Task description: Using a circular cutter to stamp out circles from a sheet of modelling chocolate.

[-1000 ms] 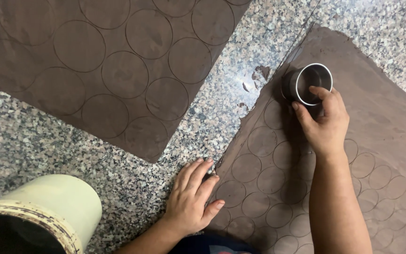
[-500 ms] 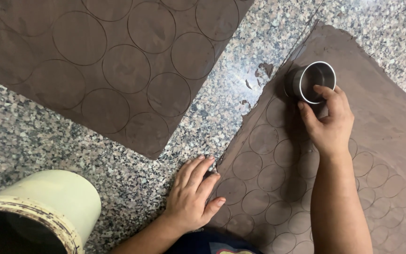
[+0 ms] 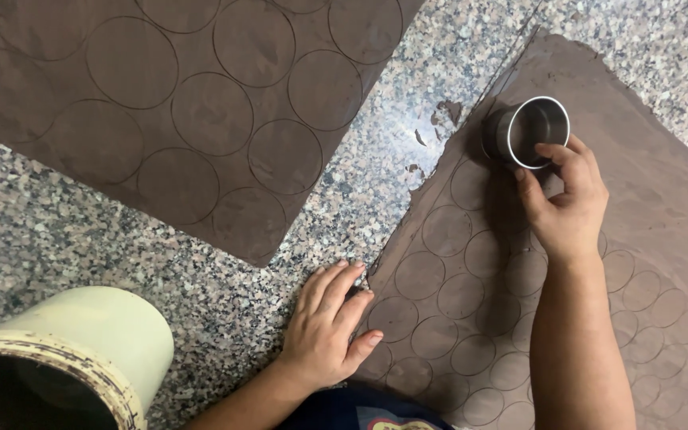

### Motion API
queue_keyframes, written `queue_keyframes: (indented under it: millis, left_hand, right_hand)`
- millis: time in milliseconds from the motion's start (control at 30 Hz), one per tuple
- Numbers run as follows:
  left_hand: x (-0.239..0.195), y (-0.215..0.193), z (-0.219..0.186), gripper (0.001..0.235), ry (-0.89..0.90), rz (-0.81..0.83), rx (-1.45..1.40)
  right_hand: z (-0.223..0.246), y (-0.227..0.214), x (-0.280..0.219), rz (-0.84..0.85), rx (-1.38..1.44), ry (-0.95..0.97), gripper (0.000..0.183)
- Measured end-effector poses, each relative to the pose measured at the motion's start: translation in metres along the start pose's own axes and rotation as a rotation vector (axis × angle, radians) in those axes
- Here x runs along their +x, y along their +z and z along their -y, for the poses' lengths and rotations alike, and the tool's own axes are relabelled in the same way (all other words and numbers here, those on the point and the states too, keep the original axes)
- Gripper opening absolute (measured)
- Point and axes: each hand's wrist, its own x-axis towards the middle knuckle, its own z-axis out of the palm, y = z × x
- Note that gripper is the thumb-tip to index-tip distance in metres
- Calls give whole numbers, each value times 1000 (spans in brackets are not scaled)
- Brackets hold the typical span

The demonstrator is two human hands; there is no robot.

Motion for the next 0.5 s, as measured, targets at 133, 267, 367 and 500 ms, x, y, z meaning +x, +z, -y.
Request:
queue_keyframes:
  millis: [133,267,367,500]
  left_hand:
    - [0,1,0,56,5,-6,3]
    - [-2,2,0,57,1,-7,0]
    - [-2,3,1,57,-2,-9,7]
    - [-4,4,2,54,-2,19,4]
  right_hand:
    - [-1,-3,-1,-7,12,-17,29]
    - [35,-15,15,-14,-16,-12,31]
    - [67,-35,36,-54,-216,-193,37]
    - [-80,-93,-13,190,-324,176,28]
